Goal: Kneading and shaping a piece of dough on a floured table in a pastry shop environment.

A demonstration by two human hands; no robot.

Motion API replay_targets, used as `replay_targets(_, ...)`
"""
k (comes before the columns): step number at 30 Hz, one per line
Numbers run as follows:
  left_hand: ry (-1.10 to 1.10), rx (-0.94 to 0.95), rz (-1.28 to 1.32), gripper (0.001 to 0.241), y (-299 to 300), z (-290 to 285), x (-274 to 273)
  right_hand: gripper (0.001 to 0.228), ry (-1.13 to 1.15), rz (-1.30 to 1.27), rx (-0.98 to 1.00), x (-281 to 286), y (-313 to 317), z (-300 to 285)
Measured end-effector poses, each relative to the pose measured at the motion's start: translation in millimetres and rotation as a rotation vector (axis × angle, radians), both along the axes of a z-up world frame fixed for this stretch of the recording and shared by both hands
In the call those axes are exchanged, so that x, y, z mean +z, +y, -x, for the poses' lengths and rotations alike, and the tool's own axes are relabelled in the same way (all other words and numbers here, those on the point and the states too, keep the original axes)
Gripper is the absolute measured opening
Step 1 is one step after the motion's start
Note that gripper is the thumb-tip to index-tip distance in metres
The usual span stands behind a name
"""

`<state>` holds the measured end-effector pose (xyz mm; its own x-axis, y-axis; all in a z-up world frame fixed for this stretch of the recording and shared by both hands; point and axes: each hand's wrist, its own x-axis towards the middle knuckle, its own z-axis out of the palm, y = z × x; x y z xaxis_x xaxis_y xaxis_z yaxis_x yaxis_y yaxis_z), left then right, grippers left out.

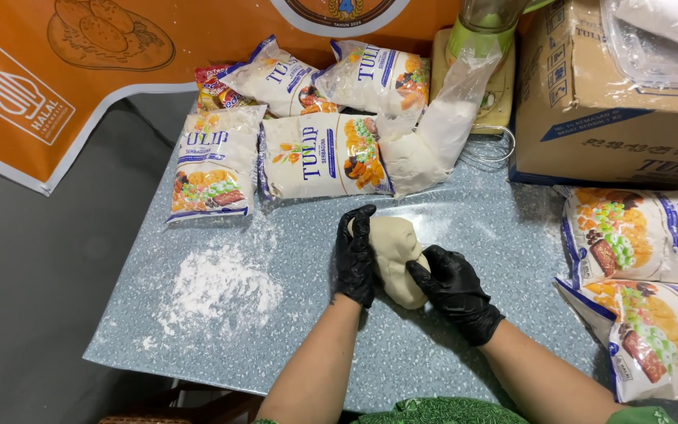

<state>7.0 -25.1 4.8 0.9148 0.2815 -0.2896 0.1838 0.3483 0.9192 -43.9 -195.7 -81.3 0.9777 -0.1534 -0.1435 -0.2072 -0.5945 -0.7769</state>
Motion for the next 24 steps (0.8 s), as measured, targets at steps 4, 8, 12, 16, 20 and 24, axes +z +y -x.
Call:
replay_targets(4,-0.027,-0.113,-0.035,0.036,-2,6,1,0.031,0.011,-0.103,0.043,51,12,12)
replay_targets(8,-0.076,-0.25,-0.076,0.041,-1,8,3,0.03,-0.001,-0.315,0.006,90,21,15)
replay_targets(12,-0.111,-0.335,-0.099,0.045,1,9,6,0.034,0.013,-0.198,0.046,43,0,10)
replay_targets(16,-0.105,-0.44,-0.145,0.054,-3,9,14,0.038,-0.005,-0.183,0.012,45,6,11)
replay_targets(20,-0.11,-0.475,-0.083,0.049,-4,6,3,0.032,-0.126,-0.17,0.144,-2,-17,4)
replay_targets(24,-0.133,-0.468,0.045,0.053,4,-5,-17,0.031,-0.132,-0.129,0.14,-14,-20,1)
